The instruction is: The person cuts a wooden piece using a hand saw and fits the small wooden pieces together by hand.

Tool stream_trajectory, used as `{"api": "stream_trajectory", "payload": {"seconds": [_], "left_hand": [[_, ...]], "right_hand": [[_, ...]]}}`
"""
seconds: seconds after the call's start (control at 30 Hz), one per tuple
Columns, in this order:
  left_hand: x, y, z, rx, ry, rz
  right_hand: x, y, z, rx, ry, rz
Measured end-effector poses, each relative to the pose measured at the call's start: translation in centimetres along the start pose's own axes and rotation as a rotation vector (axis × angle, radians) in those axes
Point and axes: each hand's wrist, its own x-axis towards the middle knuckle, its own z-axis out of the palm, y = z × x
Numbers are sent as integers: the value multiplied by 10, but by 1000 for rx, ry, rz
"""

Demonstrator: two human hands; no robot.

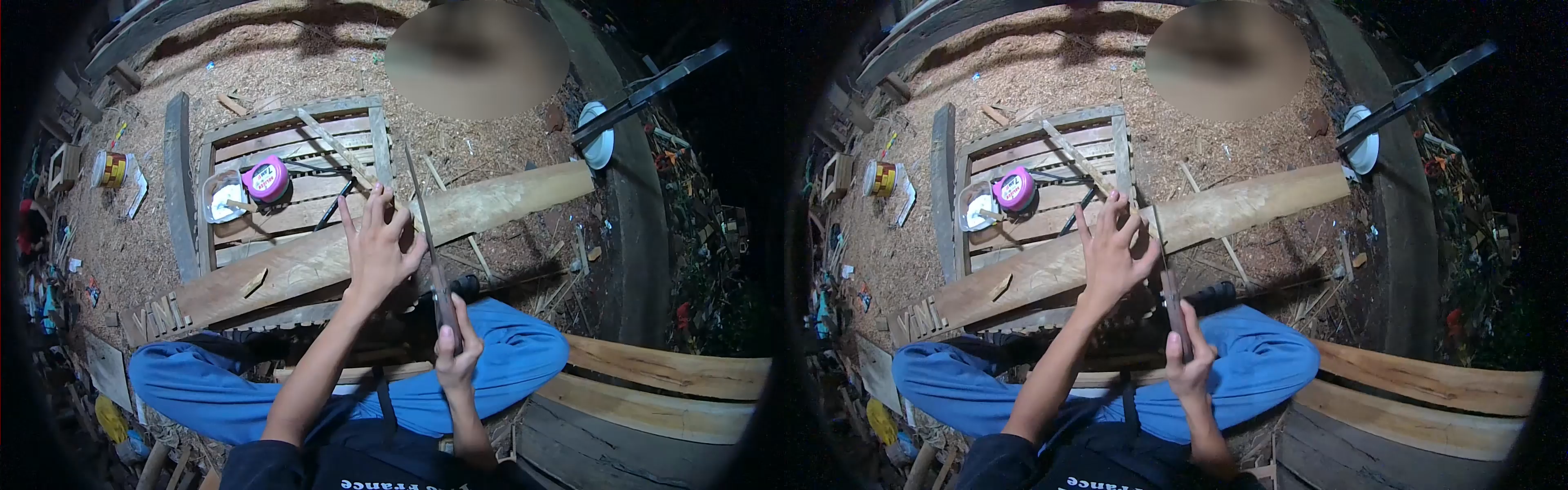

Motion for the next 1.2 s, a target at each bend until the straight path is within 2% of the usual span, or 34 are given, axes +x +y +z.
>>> {"api": "stream_trajectory", "payload": {"seconds": [0.03,0.23,0.33,0.43,0.47,0.57,0.7,0.77,0.9,1.03,1.1,1.2], "left_hand": [[1,1,1,4,10,-8],[-3,-2,1,7,-11,8],[2,-1,3,4,7,6],[2,-1,5,21,14,11],[2,-1,3,28,1,13],[2,0,0,25,-8,4],[3,-1,2,7,19,15],[2,-1,2,25,7,25],[1,0,-2,43,-30,25],[2,-3,3,35,-1,31],[-1,-3,4,57,-5,33],[3,-1,-3,90,-15,5]], "right_hand": [[-5,-2,-5,3,-37,73],[17,6,10,-16,26,-14],[-3,3,-5,49,-32,82],[5,16,5,22,18,-36],[12,10,7,45,-3,45],[11,20,10,40,12,-51],[-4,26,0,74,13,-35],[9,28,7,36,22,-111],[14,7,8,6,9,-72],[-3,13,-2,59,-2,-33],[9,21,6,16,24,-102],[9,14,7,53,10,-48]]}}
